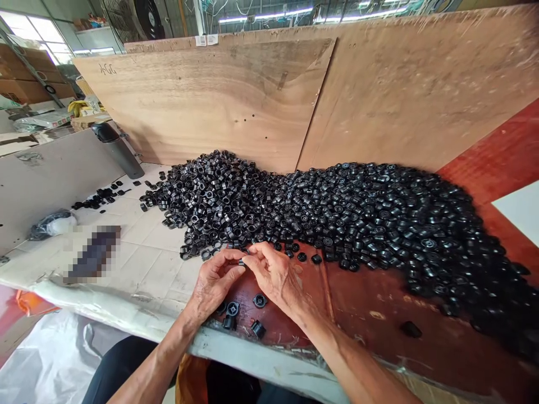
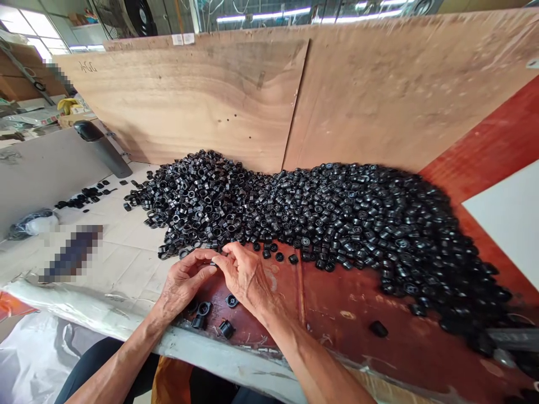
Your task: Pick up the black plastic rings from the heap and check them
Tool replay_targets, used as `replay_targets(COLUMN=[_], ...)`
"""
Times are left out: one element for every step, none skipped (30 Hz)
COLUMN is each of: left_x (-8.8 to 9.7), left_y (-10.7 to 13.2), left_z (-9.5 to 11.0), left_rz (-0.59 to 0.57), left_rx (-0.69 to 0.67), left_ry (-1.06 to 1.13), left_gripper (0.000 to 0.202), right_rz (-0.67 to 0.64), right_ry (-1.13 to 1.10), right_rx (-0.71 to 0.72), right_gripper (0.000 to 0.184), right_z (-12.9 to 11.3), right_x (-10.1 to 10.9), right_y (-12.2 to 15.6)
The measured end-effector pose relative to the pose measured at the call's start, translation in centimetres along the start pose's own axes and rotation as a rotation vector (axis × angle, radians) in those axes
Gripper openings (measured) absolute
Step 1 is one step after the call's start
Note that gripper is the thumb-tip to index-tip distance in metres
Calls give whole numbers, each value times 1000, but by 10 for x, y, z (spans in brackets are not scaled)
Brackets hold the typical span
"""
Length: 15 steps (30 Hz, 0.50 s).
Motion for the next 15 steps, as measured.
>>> replay_targets(left_x=[1, 2, 2, 3, 3, 2, 2, 2, 2, 2, 3, 3, 4, 4, 4], left_y=[0, 0, 1, 1, 1, 1, 1, 0, 0, -1, -1, -2, -2, -2, -2], left_z=[-1, -2, -3, -2, -1, -1, -1, -1, -2, -3, -4, -4, -5, -5, -5], left_rz=[7, 18, 28, 34, 34, 26, 17, 12, 11, 15, 23, 32, 39, 43, 47], left_rx=[29, 52, 62, 62, 55, 46, 37, 30, 28, 28, 29, 32, 36, 39, 43], left_ry=[32, 60, 77, 81, 74, 64, 56, 55, 59, 68, 79, 88, 96, 105, 115], left_gripper=[25, 26, 26, 26, 26, 26, 26, 27, 27, 28, 28, 28, 28, 28, 28], right_rz=[9, 9, -2, -11, -16, -28, -42, -50, -50, -42, -33, -27, -24, -23, -19], right_ry=[-31, -48, -46, -23, 14, 53, 86, 105, 103, 82, 55, 31, 17, 12, 6], right_rx=[28, 57, 77, 80, 61, 33, 9, -7, -13, -12, -12, -18, -29, -39, -47], right_gripper=[17, 14, 13, 14, 20, 29, 39, 45, 48, 47, 44, 44, 45, 47, 47], right_z=[-2, -4, -4, -3, -1, 2, 4, 5, 4, 2, 0, -2, -2, -3, -2], right_x=[0, 0, -1, -1, -2, -2, -3, -3, -3, -2, -2, -1, -1, -1, -1], right_y=[0, 1, 1, 1, 1, 1, 2, 2, 1, 1, 1, 1, 1, 1, 2])
Point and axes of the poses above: each hand's wrist, its own y-axis away from the middle knuckle, its own x-axis out of the back of the hand, z = x × y, the point moved 7 cm from there along -y, towards the middle knuckle, and after that the axes turned 8 degrees about x, right-handed, at the moved point
